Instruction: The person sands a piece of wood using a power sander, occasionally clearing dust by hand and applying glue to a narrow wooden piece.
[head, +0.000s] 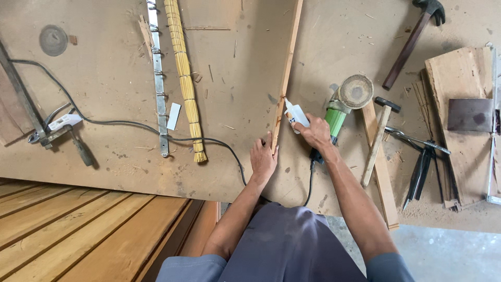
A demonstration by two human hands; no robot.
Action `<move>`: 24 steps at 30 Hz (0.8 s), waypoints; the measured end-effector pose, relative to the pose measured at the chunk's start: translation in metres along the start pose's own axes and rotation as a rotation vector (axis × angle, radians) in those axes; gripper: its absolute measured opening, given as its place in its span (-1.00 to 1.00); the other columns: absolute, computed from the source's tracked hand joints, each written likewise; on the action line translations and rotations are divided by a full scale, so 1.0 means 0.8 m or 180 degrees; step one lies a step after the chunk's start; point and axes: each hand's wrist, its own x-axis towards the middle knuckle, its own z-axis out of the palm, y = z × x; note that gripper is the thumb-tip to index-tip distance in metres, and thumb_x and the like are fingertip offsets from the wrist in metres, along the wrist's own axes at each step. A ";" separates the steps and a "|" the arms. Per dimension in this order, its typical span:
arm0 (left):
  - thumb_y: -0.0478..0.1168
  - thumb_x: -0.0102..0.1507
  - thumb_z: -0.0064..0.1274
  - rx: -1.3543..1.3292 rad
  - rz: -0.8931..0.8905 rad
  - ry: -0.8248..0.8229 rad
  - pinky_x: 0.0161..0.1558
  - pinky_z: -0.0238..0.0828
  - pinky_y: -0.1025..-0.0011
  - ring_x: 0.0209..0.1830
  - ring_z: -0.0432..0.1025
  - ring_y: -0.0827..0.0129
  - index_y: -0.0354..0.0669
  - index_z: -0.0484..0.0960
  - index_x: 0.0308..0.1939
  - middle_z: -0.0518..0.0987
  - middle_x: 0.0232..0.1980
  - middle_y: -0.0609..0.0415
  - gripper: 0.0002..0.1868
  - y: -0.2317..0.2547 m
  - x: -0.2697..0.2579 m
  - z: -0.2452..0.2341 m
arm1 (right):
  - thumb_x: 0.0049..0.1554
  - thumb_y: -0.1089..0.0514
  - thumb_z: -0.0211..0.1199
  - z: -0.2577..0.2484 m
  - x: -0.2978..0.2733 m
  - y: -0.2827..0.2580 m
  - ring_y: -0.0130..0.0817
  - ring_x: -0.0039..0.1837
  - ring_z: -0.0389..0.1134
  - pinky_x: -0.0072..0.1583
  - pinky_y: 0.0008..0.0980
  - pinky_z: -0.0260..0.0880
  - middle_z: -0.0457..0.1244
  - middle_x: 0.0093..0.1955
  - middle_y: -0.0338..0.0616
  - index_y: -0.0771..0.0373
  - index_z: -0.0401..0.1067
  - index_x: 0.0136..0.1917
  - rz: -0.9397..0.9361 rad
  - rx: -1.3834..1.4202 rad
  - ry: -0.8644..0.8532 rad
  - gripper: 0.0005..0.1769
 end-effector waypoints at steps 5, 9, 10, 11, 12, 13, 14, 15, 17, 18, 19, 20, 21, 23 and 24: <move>0.02 0.45 -0.12 -0.0047 0.0056 -0.0011 -0.08 0.40 0.20 0.00 0.46 0.07 -0.05 0.35 0.50 0.43 0.12 -0.20 -0.45 -0.001 -0.002 -0.003 | -0.02 -0.38 0.33 0.003 -0.002 -0.001 0.19 0.14 0.44 0.20 0.10 0.41 0.42 -0.03 0.10 0.08 0.57 0.05 0.0018 0.0034 0.0048 -0.42; 0.00 0.46 -0.11 -0.0059 0.0108 -0.0003 -0.07 0.42 0.18 0.01 0.48 0.04 -0.09 0.35 0.50 0.44 0.13 -0.25 -0.45 0.002 -0.003 -0.009 | -0.02 -0.38 0.35 0.002 0.001 -0.003 0.20 0.13 0.44 0.18 0.10 0.41 0.42 -0.04 0.12 0.10 0.58 0.03 0.0025 0.0047 0.0069 -0.41; 0.00 0.46 -0.11 -0.0060 0.0108 -0.0003 -0.07 0.42 0.18 0.01 0.48 0.04 -0.09 0.35 0.50 0.44 0.13 -0.25 -0.45 0.001 -0.003 -0.008 | -0.02 -0.38 0.35 0.002 0.002 -0.002 0.20 0.13 0.44 0.18 0.10 0.41 0.42 -0.04 0.12 0.10 0.58 0.03 0.0025 0.0046 0.0069 -0.41; 0.01 0.45 -0.11 -0.0061 0.0087 -0.0009 -0.07 0.42 0.18 0.01 0.48 0.05 -0.07 0.35 0.50 0.44 0.13 -0.23 -0.45 0.001 -0.002 -0.007 | -0.03 -0.40 0.35 0.002 0.003 -0.002 0.19 0.13 0.44 0.18 0.08 0.42 0.42 -0.05 0.11 0.08 0.58 0.02 0.0060 0.0001 0.0061 -0.40; 0.03 0.45 -0.11 -0.0064 0.0065 -0.0015 -0.08 0.42 0.18 0.01 0.48 0.06 -0.06 0.35 0.50 0.44 0.12 -0.21 -0.44 0.000 -0.002 -0.005 | -0.04 -0.42 0.34 0.002 0.004 -0.002 0.18 0.12 0.44 0.18 0.07 0.42 0.43 -0.05 0.10 0.07 0.58 0.02 0.0096 -0.0047 0.0052 -0.39; 0.03 0.45 -0.11 -0.0067 0.0064 -0.0015 -0.08 0.42 0.18 0.01 0.48 0.06 -0.06 0.35 0.50 0.44 0.12 -0.21 -0.44 0.000 -0.003 -0.005 | -0.04 -0.42 0.34 0.002 0.003 -0.002 0.18 0.12 0.44 0.18 0.07 0.42 0.43 -0.05 0.10 0.07 0.58 0.02 0.0097 -0.0049 0.0052 -0.39; 0.03 0.45 -0.12 -0.0057 0.0053 -0.0031 -0.07 0.42 0.18 0.01 0.47 0.06 -0.05 0.34 0.50 0.43 0.13 -0.22 -0.44 0.000 -0.003 -0.006 | -0.05 -0.42 0.36 0.002 0.003 -0.003 0.18 0.12 0.45 0.17 0.07 0.42 0.42 -0.06 0.11 0.08 0.58 0.02 0.0107 -0.0032 0.0057 -0.38; 0.04 0.46 -0.13 -0.0048 0.0042 -0.0046 -0.06 0.41 0.18 0.01 0.47 0.05 -0.05 0.33 0.51 0.43 0.13 -0.22 -0.43 0.000 -0.004 -0.007 | -0.06 -0.42 0.37 0.002 0.003 -0.004 0.19 0.12 0.45 0.17 0.07 0.42 0.42 -0.06 0.12 0.09 0.58 0.01 0.0117 -0.0016 0.0062 -0.38; 0.02 0.46 -0.12 -0.0069 0.0060 -0.0047 -0.05 0.41 0.17 0.02 0.47 0.04 -0.07 0.33 0.51 0.43 0.13 -0.24 -0.44 0.001 -0.005 -0.010 | -0.06 -0.41 0.36 0.000 0.001 -0.007 0.18 0.09 0.45 0.14 0.05 0.41 0.41 -0.11 0.11 0.10 0.57 -0.04 0.0124 0.0042 0.0062 -0.40; 0.00 0.46 -0.11 -0.0089 0.0077 -0.0046 -0.04 0.41 0.15 0.03 0.47 0.02 -0.09 0.33 0.51 0.44 0.12 -0.25 -0.44 0.001 -0.004 -0.012 | -0.06 -0.40 0.36 -0.002 0.001 -0.009 0.17 0.07 0.45 0.12 0.04 0.39 0.40 -0.15 0.11 0.11 0.56 -0.09 0.0128 0.0102 0.0063 -0.43; 0.00 0.46 -0.11 -0.0090 0.0073 -0.0046 -0.04 0.41 0.15 0.03 0.47 0.02 -0.09 0.33 0.51 0.44 0.12 -0.25 -0.44 0.000 -0.003 -0.008 | -0.06 -0.40 0.36 -0.002 0.003 -0.008 0.17 0.07 0.45 0.12 0.04 0.39 0.40 -0.15 0.11 0.11 0.56 -0.09 0.0127 0.0100 0.0060 -0.43; 0.00 0.46 -0.12 -0.0125 0.0091 -0.0004 -0.04 0.41 0.15 0.03 0.47 0.01 -0.09 0.33 0.50 0.43 0.12 -0.25 -0.45 -0.002 -0.003 -0.004 | -0.06 -0.36 0.36 0.001 0.003 -0.006 0.20 0.05 0.44 0.09 0.07 0.37 0.38 -0.18 0.15 0.15 0.55 -0.10 0.0099 0.0160 0.0076 -0.44; 0.00 0.46 -0.12 -0.0160 0.0109 0.0038 -0.04 0.41 0.15 0.02 0.47 -0.01 -0.09 0.33 0.49 0.43 0.11 -0.26 -0.45 -0.004 -0.004 0.000 | -0.05 -0.32 0.37 0.003 0.003 -0.005 0.23 0.03 0.43 0.06 0.09 0.34 0.36 -0.21 0.19 0.20 0.54 -0.12 0.0072 0.0221 0.0092 -0.46; 0.01 0.45 -0.11 -0.0178 0.0088 0.0050 -0.06 0.41 0.17 0.01 0.47 0.02 -0.08 0.35 0.48 0.43 0.10 -0.23 -0.45 -0.003 -0.004 -0.003 | -0.06 -0.31 0.37 0.005 -0.004 -0.007 0.23 0.02 0.43 0.07 0.10 0.34 0.36 -0.23 0.19 0.21 0.53 -0.13 0.0038 0.0227 0.0054 -0.46; 0.03 0.45 -0.11 -0.0200 0.0076 0.0068 -0.07 0.40 0.19 0.00 0.47 0.05 -0.06 0.37 0.47 0.44 0.09 -0.20 -0.46 -0.002 -0.003 -0.005 | -0.07 -0.31 0.37 0.005 -0.007 -0.008 0.23 0.02 0.43 0.07 0.10 0.34 0.36 -0.24 0.18 0.21 0.52 -0.15 0.0003 0.0230 0.0028 -0.46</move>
